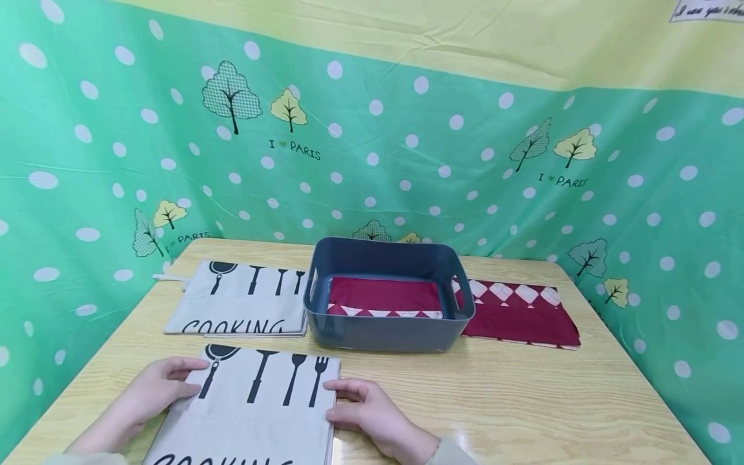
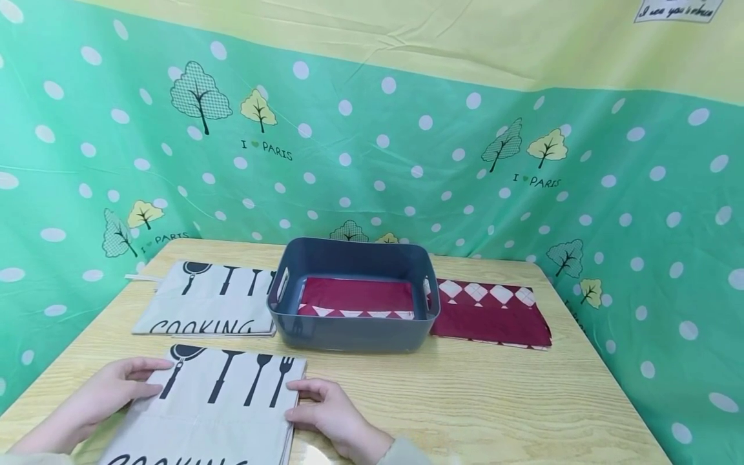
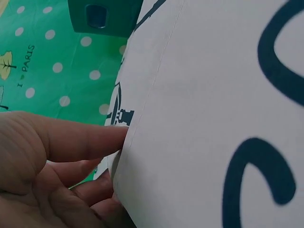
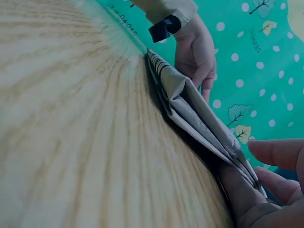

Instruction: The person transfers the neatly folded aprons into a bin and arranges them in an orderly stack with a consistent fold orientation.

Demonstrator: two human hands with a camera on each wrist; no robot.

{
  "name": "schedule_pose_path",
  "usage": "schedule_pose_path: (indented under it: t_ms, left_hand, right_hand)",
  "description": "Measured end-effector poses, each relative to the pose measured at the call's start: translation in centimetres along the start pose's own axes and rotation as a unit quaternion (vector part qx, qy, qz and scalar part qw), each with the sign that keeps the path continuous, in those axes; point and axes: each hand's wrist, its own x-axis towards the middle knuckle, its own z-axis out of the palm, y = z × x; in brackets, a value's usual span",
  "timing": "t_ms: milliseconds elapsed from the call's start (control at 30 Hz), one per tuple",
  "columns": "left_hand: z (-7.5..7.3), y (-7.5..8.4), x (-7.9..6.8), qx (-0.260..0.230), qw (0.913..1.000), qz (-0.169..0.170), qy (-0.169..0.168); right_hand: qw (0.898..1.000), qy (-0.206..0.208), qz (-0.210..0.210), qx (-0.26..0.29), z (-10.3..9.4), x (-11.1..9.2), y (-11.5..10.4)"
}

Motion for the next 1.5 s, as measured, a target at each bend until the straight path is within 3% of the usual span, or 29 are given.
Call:
schedule_pose_path:
  t_ms: [367, 833, 1133, 1500]
  left_hand:
    - [-0.4, 0.0, -0.4, -0.017, 0.9985, -0.006, -0.052]
    - [-0.4, 0.6, -0.8, -0.055, 0.9972, -0.004, -0.050]
    - [-1.0, 1.1, -1.5, -0.103, 0.9916, 0.022, -0.075]
    - [-1.4, 2.3, -2.1, -0.098, 0.9921, 0.026, -0.073]
  right_hand:
    - [1.000, -0.016, 0.006, 0.008, -0.1, 0.1, 0.3]
    - [0.999, 0.027, 0.018, -0.016, 0.2, 0.2, 0.1]
    - [0.999, 0.046, 0.007, -0.002, -0.1, 0.0, -0.3]
    - [0.998, 0.064, -0.005, 0.010, 0.1, -0.4, -1.1]
